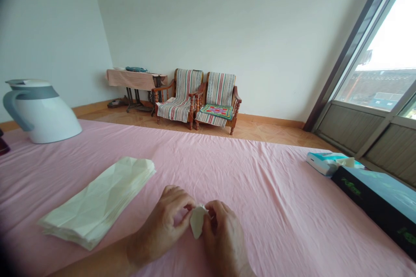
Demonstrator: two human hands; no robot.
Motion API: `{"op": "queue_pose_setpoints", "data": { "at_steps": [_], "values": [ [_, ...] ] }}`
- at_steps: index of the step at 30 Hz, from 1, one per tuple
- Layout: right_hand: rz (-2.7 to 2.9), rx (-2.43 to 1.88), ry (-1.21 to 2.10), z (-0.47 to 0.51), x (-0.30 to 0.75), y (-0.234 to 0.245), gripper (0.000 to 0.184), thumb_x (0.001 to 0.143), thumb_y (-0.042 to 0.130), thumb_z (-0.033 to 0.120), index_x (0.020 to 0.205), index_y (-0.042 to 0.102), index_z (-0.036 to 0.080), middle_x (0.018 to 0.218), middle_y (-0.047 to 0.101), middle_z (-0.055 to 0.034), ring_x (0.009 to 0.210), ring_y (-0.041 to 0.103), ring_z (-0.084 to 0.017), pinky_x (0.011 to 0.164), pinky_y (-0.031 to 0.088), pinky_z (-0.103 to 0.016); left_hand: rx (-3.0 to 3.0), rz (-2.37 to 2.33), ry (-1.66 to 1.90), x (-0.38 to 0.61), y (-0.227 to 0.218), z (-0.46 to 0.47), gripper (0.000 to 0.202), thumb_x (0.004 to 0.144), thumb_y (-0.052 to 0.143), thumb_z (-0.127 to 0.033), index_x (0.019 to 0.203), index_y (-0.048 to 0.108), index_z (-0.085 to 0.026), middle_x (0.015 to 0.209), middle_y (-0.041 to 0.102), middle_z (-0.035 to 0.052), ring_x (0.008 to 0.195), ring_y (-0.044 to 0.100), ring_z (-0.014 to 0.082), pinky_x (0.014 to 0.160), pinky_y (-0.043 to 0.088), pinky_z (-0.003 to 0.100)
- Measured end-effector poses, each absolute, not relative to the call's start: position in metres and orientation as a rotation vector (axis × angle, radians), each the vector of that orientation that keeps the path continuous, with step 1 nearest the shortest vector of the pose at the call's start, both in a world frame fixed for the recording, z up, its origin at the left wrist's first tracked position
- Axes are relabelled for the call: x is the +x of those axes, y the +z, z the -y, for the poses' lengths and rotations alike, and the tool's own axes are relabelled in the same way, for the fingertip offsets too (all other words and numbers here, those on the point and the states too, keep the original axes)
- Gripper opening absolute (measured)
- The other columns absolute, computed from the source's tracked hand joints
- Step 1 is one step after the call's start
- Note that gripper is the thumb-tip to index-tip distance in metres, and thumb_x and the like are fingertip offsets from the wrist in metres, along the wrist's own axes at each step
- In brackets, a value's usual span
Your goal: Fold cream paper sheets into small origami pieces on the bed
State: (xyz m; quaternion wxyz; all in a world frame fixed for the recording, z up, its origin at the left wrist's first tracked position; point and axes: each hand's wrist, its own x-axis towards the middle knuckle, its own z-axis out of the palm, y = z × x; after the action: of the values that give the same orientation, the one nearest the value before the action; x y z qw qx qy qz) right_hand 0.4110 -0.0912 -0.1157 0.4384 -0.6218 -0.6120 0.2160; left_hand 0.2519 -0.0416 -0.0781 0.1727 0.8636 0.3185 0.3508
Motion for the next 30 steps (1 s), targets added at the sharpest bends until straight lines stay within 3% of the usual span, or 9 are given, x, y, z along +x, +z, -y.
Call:
{"op": "queue_pose_setpoints", "data": {
  "at_steps": [2,6,11,21,30],
  "values": [
    [1.595,-1.574,0.408,0.092,0.416,-0.119,0.010,0.083,0.049,0.022,0.084,0.059,0.021,0.079,0.063,-0.0025,0.066,0.057,-0.015,0.058,0.041,-0.025,2.532,-0.862,0.968,0.251,-0.078,0.042,0.020,0.075,0.055,0.000,0.077,0.057,-0.019,0.075,0.060,-0.0010,0.078,0.053,0.0178,0.080,0.034,0.034],
    [1.779,-1.475,0.288,0.094,0.424,-0.119,0.018,0.083,0.045,0.012,0.088,0.060,0.021,0.088,0.061,-0.0043,0.082,0.057,-0.019,0.069,0.043,-0.029,2.622,-0.794,0.900,0.248,-0.080,0.042,0.021,0.079,0.054,0.001,0.082,0.060,-0.019,0.077,0.059,0.0000,0.080,0.052,0.0178,0.080,0.034,0.033],
    [1.908,-1.422,0.211,0.098,0.426,-0.115,0.025,0.085,0.042,0.005,0.086,0.061,0.020,0.086,0.061,-0.0055,0.080,0.055,-0.019,0.070,0.043,-0.031,2.711,-0.660,0.773,0.239,-0.080,0.037,0.021,0.087,0.051,-0.001,0.089,0.064,-0.018,0.084,0.062,0.0024,0.085,0.052,0.0186,0.079,0.037,0.031],
    [2.061,-1.458,-0.013,0.105,0.427,-0.118,0.034,0.081,0.048,0.003,0.101,0.065,0.024,0.099,0.064,-0.0052,0.087,0.058,-0.020,0.073,0.046,-0.031,2.854,-0.451,0.536,0.230,-0.076,0.033,0.018,0.097,0.046,-0.013,0.101,0.063,-0.018,0.096,0.065,0.0051,0.089,0.056,0.0186,0.085,0.040,0.031],
    [2.216,-1.345,-0.185,0.114,0.431,-0.124,0.033,0.086,0.051,0.012,0.115,0.060,0.023,0.105,0.065,-0.0079,0.091,0.060,-0.022,0.075,0.049,-0.034,2.847,-0.343,0.516,0.228,-0.073,0.035,0.022,0.095,0.046,-0.011,0.107,0.062,-0.019,0.097,0.067,0.0061,0.091,0.058,0.0195,0.085,0.041,0.031]
  ]
}}
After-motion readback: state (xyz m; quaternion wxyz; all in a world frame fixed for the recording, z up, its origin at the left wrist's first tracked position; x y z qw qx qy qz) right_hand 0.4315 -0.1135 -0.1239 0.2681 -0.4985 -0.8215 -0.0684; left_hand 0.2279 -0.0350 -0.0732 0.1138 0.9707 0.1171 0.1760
